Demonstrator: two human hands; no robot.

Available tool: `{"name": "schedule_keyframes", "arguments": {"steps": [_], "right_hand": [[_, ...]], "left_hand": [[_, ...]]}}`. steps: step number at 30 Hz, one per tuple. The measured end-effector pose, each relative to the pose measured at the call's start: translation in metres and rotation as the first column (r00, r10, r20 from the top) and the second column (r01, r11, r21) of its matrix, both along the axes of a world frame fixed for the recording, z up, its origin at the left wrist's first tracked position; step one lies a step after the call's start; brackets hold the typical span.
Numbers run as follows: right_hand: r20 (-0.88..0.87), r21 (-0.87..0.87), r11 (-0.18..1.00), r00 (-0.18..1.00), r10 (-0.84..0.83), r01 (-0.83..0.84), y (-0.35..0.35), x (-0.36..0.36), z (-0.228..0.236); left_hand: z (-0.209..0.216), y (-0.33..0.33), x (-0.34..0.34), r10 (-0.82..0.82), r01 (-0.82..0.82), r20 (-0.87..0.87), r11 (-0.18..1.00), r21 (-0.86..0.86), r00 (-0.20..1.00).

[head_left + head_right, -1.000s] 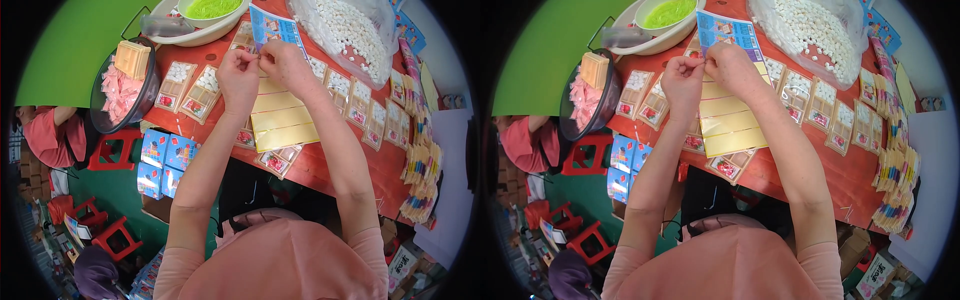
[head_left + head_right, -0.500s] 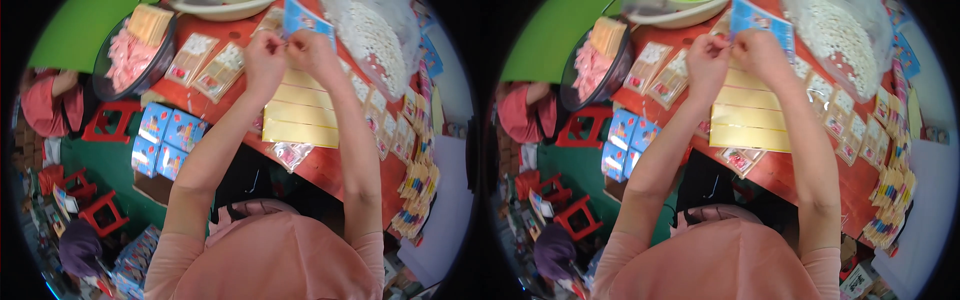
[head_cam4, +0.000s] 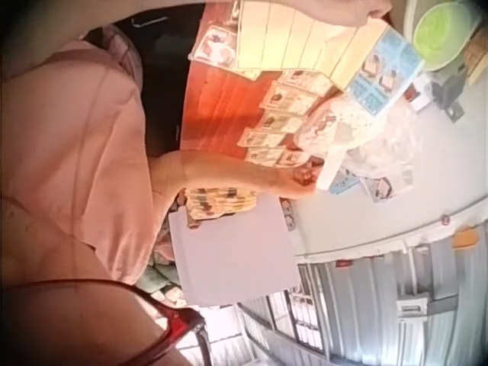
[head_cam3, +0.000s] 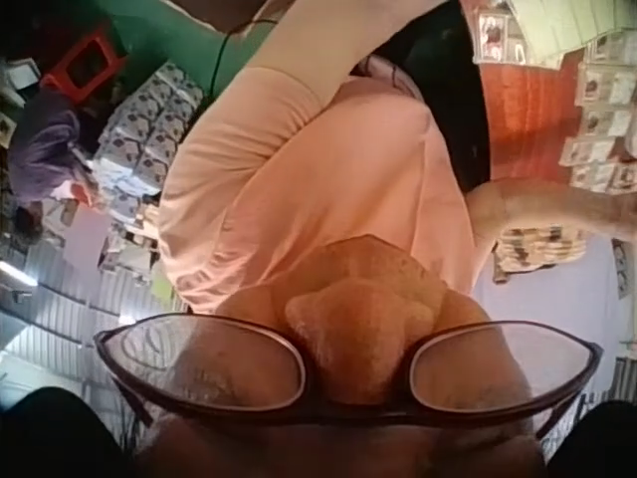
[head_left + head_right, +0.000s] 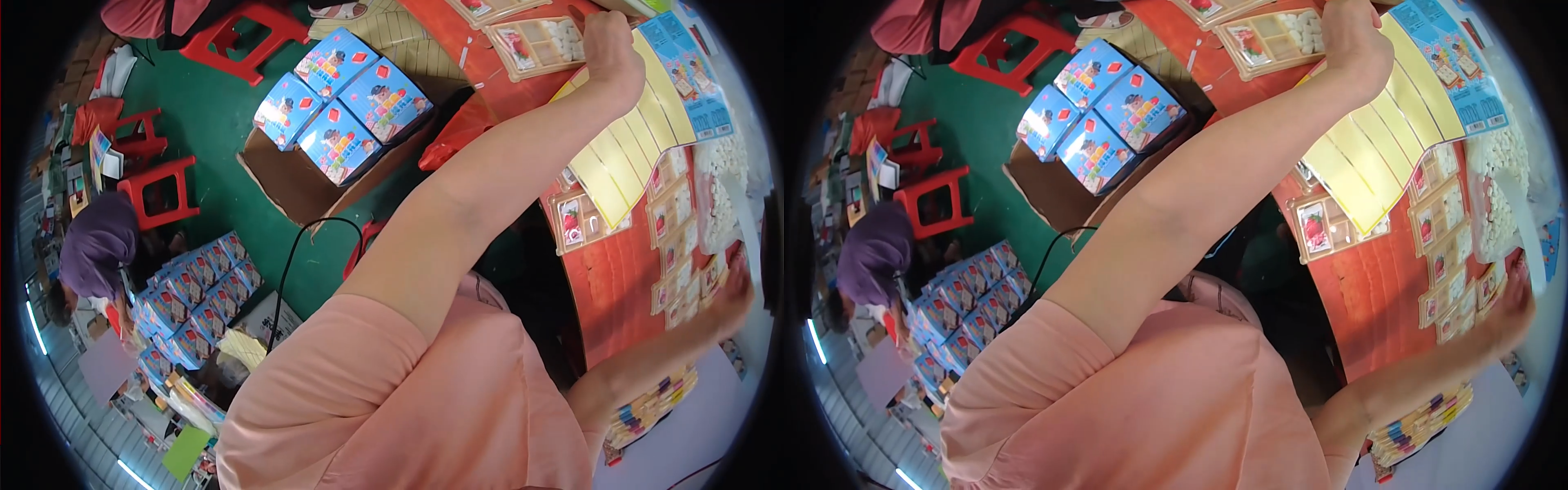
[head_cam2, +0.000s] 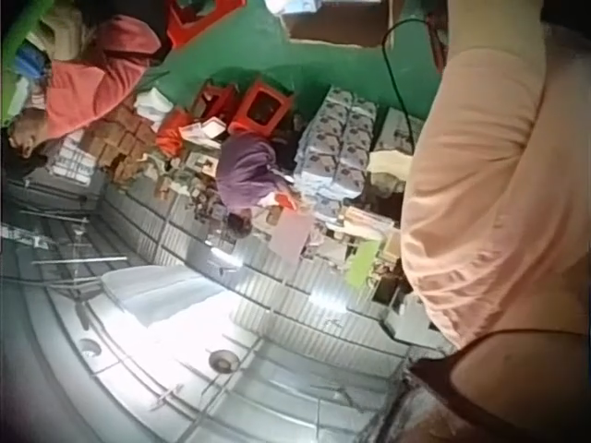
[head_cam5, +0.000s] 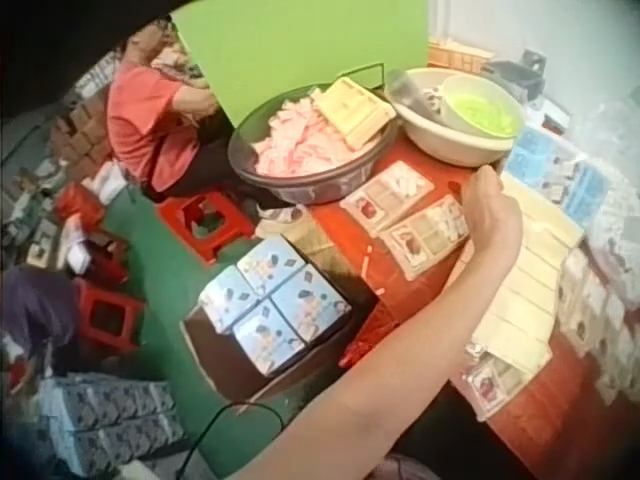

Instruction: Peeling stickers from a large sheet and applying them to individual plastic containers filled with white items.

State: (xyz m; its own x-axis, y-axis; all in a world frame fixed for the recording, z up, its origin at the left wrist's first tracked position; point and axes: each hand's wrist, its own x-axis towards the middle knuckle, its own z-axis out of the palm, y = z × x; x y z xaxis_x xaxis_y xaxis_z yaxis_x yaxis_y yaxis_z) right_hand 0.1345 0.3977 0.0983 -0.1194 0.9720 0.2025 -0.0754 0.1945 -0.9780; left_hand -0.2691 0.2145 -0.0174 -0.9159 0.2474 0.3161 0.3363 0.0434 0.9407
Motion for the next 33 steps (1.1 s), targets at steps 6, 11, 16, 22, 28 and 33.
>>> {"name": "schedule_keyframes", "arguments": {"steps": [6,11,16,22,28,33], "right_hand": [[-0.041,0.329,0.894,0.950,-0.309,0.305,-0.104,0.123,0.072],[0.149,0.592,0.646,0.722,-0.676,0.482,-0.263,0.003,0.065],[0.460,0.802,0.596,0.587,-0.666,0.048,-0.316,-0.032,0.011],[0.435,0.762,0.643,0.794,-0.424,-0.074,-0.342,-0.039,-0.014],[0.525,0.766,0.612,0.738,-0.424,-0.194,-0.366,-0.030,-0.011],[0.371,0.744,0.642,0.685,-0.627,0.184,-0.359,0.003,-0.013]], "left_hand": [[0.039,-0.041,0.007,-0.039,0.034,-0.147,0.999,-0.036,0.988],[0.059,-0.051,0.098,-0.233,0.200,-0.288,0.970,-0.140,0.929],[0.099,-0.139,0.237,-0.810,0.752,-0.094,0.486,0.445,0.579],[0.113,-0.189,0.250,-0.877,0.690,0.232,0.475,0.545,0.420],[0.106,-0.198,0.246,-0.765,0.591,0.272,0.630,0.504,0.584],[0.120,-0.217,0.245,-0.726,0.514,0.299,0.664,0.543,0.620]]}}
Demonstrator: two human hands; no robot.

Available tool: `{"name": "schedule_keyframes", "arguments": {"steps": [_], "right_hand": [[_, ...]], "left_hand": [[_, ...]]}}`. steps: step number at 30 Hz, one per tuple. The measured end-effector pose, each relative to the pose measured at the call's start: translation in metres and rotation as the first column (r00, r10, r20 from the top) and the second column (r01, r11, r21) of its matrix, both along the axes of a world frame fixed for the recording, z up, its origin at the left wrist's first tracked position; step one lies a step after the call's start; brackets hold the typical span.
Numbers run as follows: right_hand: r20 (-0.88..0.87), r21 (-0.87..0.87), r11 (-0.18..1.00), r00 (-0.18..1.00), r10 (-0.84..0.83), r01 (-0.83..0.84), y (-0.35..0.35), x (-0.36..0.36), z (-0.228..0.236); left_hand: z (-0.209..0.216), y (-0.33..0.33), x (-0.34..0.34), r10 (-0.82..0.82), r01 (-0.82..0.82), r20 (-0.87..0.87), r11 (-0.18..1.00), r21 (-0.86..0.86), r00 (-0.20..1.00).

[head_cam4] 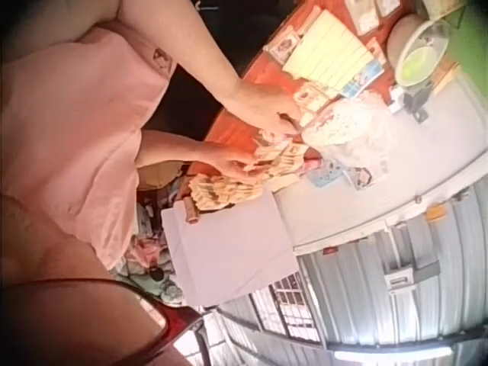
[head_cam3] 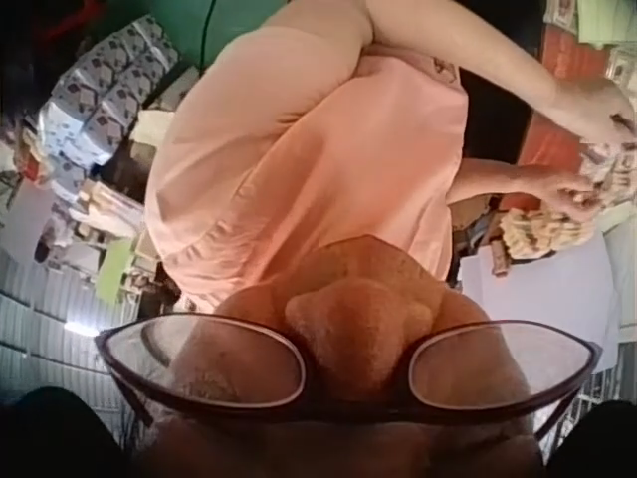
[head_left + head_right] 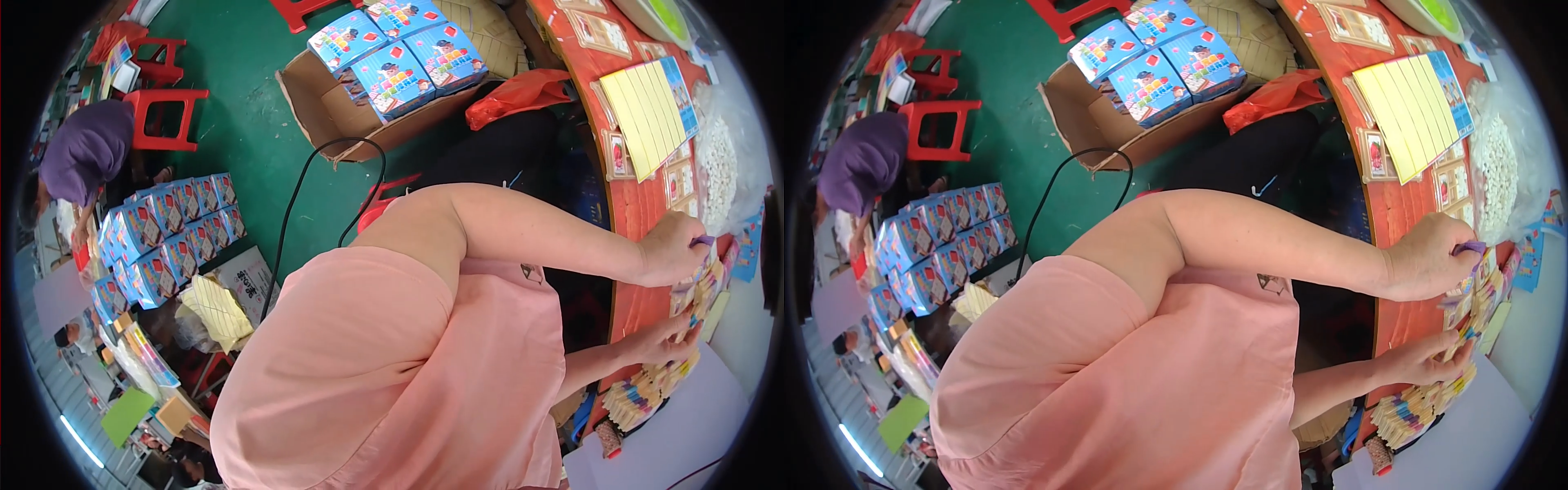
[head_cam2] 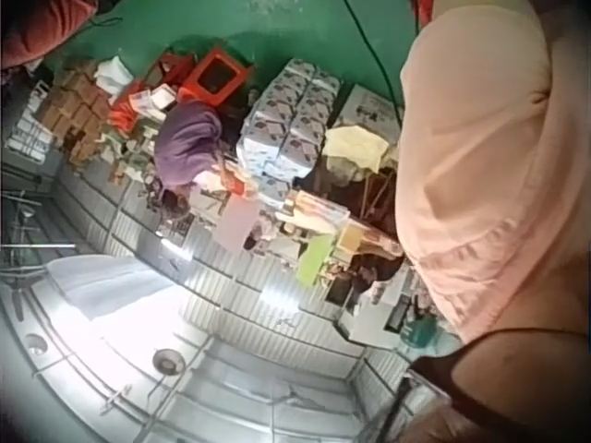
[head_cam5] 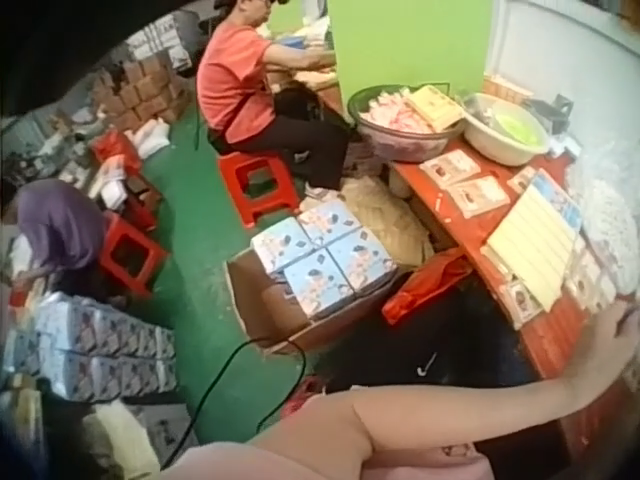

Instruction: Peeling stickers from a large sheet and applying them to individual plastic containers filled with white items.

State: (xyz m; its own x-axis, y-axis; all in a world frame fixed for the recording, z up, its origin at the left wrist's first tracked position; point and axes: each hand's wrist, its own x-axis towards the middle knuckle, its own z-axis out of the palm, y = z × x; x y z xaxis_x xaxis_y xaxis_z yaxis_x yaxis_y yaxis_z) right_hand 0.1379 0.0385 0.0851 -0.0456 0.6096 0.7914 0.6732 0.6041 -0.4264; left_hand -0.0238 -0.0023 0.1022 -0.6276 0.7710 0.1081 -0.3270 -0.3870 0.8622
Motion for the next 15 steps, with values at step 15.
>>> {"name": "schedule_keyframes", "arguments": {"steps": [15], "right_hand": [[-0.867,-0.288,0.558,0.460,0.193,-0.778,0.002,0.042,-0.029]], "left_hand": [[-0.008,-0.022,0.030,0.025,-0.027,0.083,0.999,0.029,0.996]]}}
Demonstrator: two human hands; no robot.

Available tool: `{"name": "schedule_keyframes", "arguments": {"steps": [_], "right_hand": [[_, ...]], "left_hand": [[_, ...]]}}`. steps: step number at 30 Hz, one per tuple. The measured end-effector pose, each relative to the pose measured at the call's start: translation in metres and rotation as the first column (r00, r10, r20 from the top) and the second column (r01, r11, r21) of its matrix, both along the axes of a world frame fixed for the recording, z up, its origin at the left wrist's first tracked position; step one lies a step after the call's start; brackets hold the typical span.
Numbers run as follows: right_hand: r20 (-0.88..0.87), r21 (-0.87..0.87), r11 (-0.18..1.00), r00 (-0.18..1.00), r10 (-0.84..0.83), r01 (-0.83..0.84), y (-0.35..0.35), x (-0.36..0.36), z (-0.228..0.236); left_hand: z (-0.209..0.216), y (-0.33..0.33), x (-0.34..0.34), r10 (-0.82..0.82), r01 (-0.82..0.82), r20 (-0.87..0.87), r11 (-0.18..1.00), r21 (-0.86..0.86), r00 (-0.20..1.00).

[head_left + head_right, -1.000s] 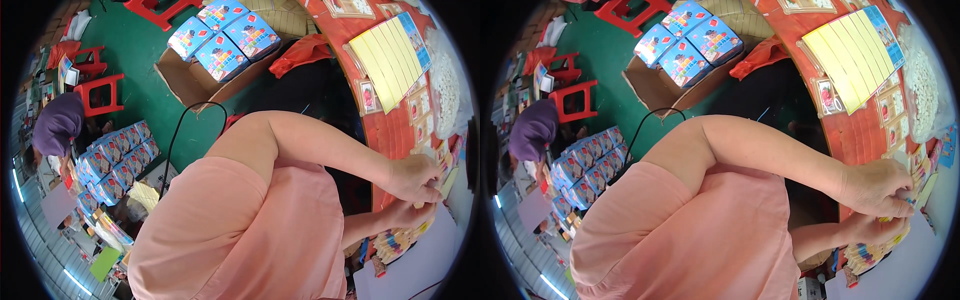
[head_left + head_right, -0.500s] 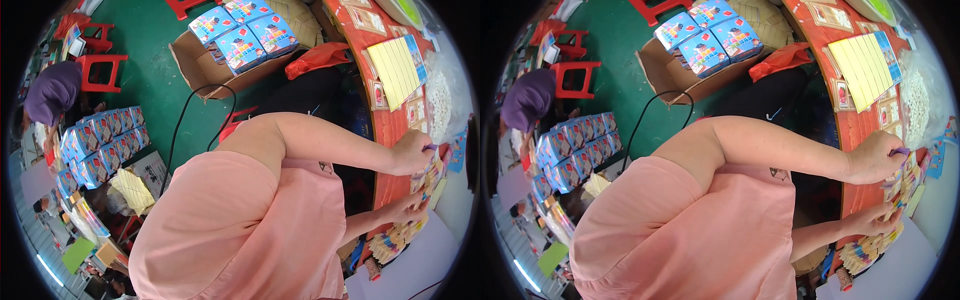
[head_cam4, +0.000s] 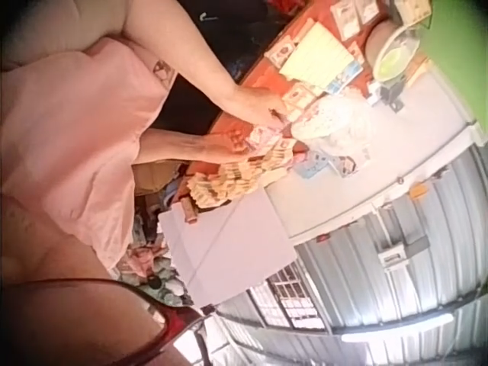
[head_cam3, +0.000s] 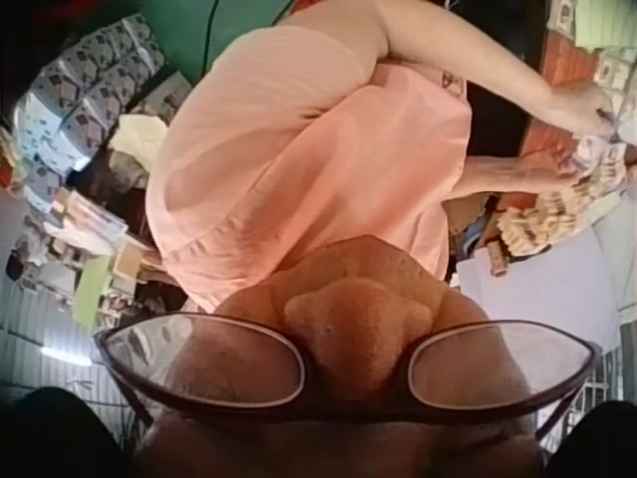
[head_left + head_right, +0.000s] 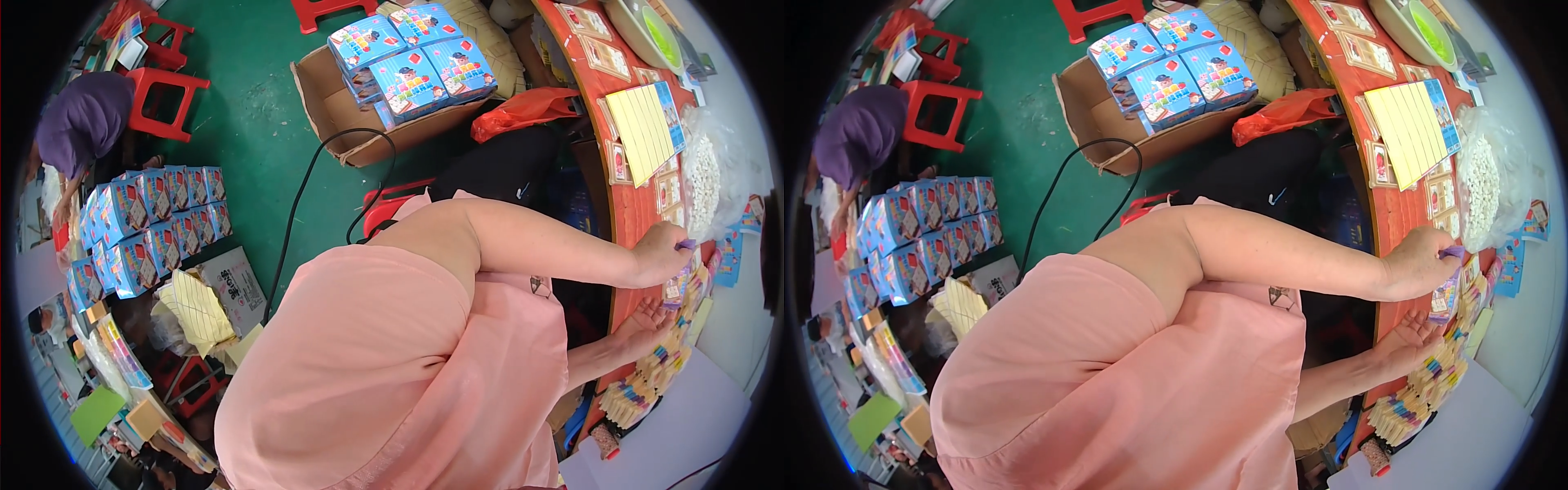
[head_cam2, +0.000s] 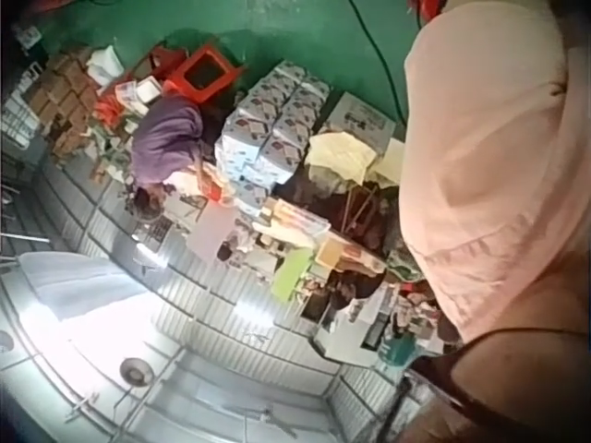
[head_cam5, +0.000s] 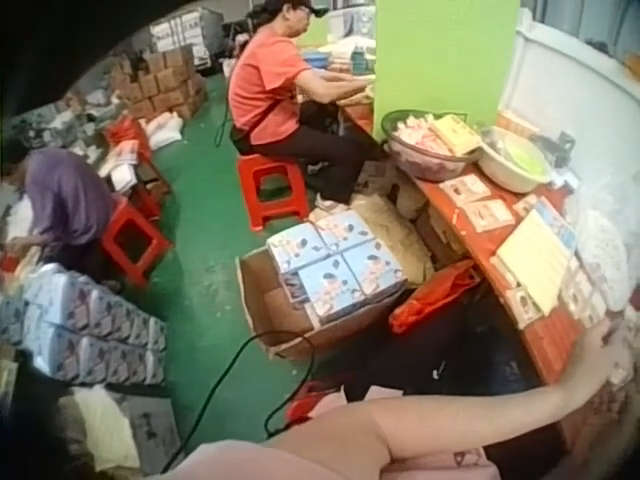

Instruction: Peeling stickers from a large sheet and applying them to individual plastic containers filled with white items.

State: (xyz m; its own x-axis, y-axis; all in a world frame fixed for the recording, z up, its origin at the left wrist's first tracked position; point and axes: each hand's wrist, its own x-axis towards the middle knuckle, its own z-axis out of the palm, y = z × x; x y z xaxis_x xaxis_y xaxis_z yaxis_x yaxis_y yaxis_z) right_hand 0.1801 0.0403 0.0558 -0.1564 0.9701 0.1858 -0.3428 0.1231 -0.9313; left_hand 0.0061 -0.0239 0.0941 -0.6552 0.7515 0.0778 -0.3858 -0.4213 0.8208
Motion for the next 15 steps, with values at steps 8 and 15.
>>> {"name": "schedule_keyframes", "arguments": {"steps": [8,15], "right_hand": [[-0.080,-0.034,0.987,0.985,0.154,-0.157,0.006,0.016,-0.001],[-0.070,-0.087,0.963,0.966,0.250,-0.256,0.016,0.007,0.000]], "left_hand": [[-0.010,-0.004,0.001,-0.006,0.008,0.029,0.997,-0.082,1.000],[-0.019,0.004,-0.010,0.051,-0.044,0.047,0.990,-0.133,0.998]]}}
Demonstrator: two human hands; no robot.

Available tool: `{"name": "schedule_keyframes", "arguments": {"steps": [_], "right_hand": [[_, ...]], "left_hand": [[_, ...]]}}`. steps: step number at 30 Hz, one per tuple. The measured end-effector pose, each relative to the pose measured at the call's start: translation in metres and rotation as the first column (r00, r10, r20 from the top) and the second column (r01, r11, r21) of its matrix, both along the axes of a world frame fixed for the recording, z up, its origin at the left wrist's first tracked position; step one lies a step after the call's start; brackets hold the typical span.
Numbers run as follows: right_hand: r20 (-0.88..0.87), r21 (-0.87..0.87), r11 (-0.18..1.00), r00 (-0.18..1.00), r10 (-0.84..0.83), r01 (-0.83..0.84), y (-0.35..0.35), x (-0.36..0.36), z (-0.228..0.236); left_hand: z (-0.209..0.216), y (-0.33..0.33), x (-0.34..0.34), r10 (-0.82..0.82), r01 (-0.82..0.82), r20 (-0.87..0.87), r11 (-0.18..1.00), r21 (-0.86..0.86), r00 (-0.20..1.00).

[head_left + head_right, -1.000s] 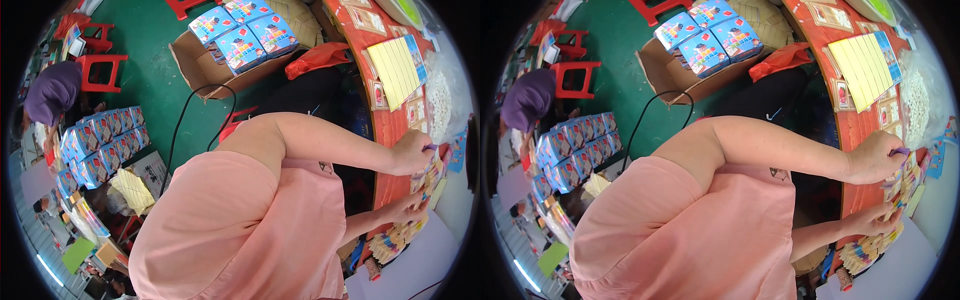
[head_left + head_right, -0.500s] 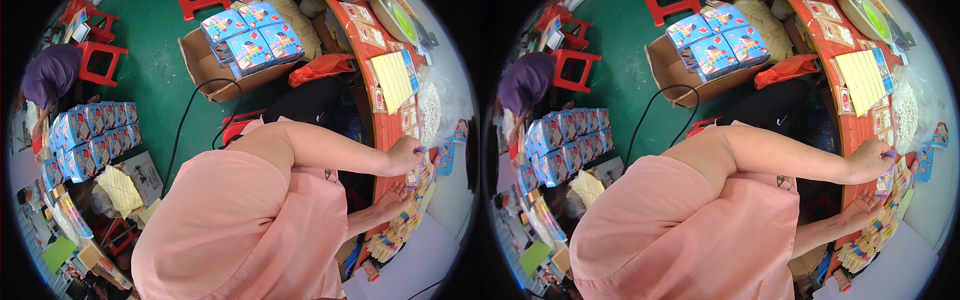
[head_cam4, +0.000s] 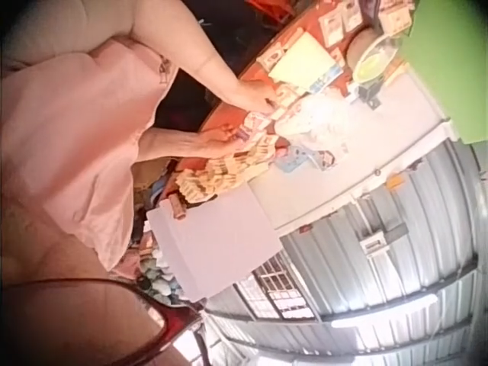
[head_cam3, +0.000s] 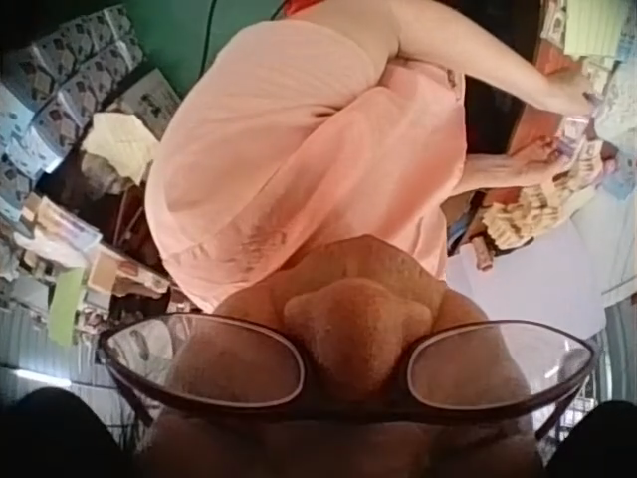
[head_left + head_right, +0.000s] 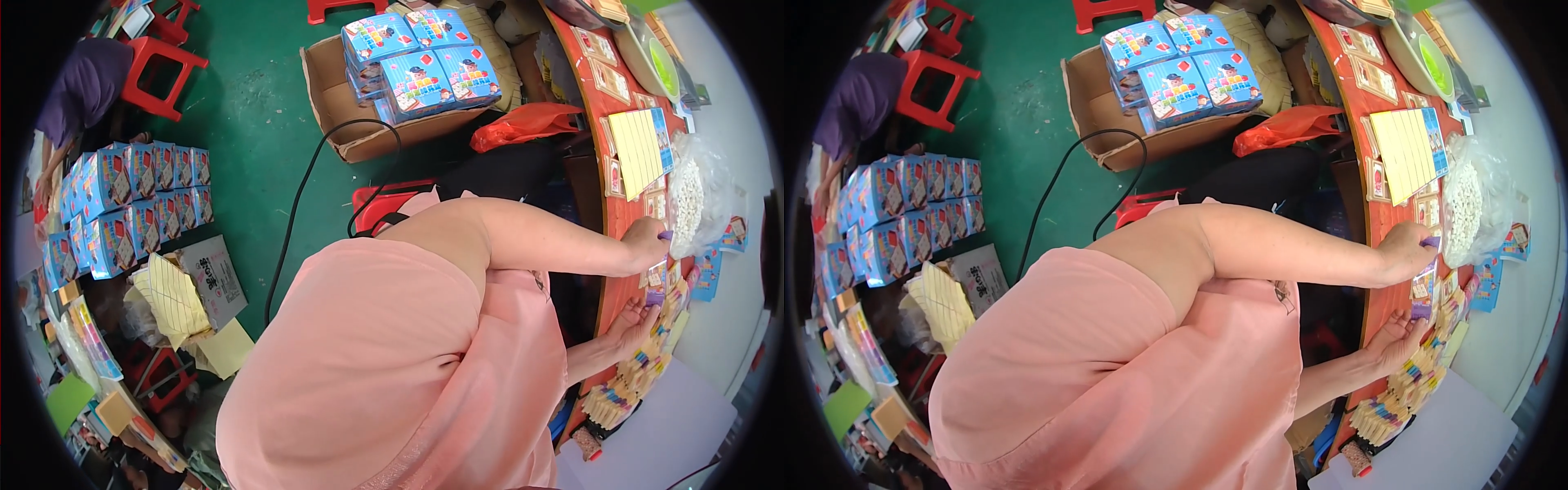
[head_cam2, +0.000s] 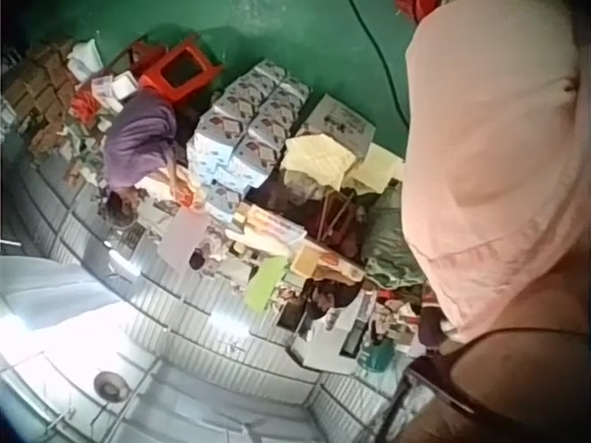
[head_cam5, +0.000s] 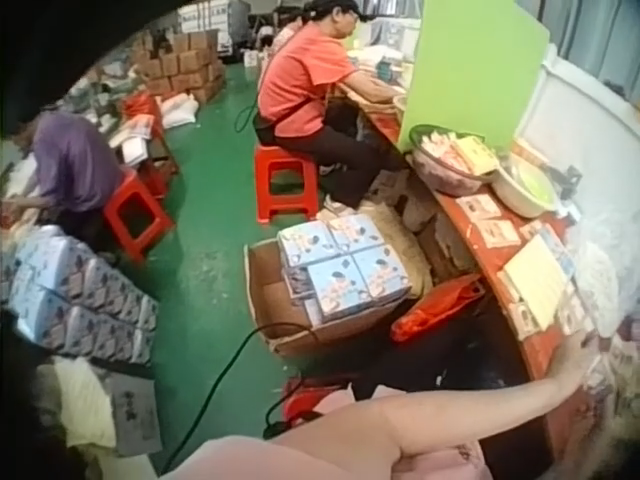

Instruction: Peeling stickers from a large sheet and applying them to individual plastic containers filled with white items.

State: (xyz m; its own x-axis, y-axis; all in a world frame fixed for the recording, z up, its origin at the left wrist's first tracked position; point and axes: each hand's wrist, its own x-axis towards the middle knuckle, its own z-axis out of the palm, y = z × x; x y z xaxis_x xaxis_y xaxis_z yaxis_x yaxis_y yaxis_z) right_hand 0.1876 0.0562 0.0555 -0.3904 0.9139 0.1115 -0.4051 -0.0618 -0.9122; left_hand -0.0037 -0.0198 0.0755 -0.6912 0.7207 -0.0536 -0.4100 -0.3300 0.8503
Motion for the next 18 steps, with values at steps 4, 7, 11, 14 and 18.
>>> {"name": "schedule_keyframes", "arguments": {"steps": [4,7,11,14,18], "right_hand": [[-0.006,-0.053,0.995,0.997,0.083,-0.083,0.007,-0.007,0.003],[0.040,-0.016,0.998,0.998,0.055,-0.054,0.002,-0.003,0.011],[0.092,0.015,1.000,0.995,0.025,-0.026,-0.002,-0.007,0.016],[0.101,0.067,0.996,0.994,0.048,-0.055,0.005,0.000,0.006],[0.141,0.095,0.995,0.989,-0.036,0.023,-0.004,0.010,-0.003]], "left_hand": [[0.004,-0.011,-0.011,0.014,-0.013,0.088,1.000,-0.013,0.996],[0.003,-0.009,-0.010,-0.014,0.015,0.041,1.000,-0.005,0.999],[0.001,-0.011,-0.016,-0.015,0.015,0.006,1.000,-0.009,1.000],[-0.012,-0.005,-0.020,-0.040,0.040,0.036,0.999,0.004,0.999],[-0.024,-0.003,-0.017,-0.068,0.068,0.000,0.997,-0.046,0.998]]}}
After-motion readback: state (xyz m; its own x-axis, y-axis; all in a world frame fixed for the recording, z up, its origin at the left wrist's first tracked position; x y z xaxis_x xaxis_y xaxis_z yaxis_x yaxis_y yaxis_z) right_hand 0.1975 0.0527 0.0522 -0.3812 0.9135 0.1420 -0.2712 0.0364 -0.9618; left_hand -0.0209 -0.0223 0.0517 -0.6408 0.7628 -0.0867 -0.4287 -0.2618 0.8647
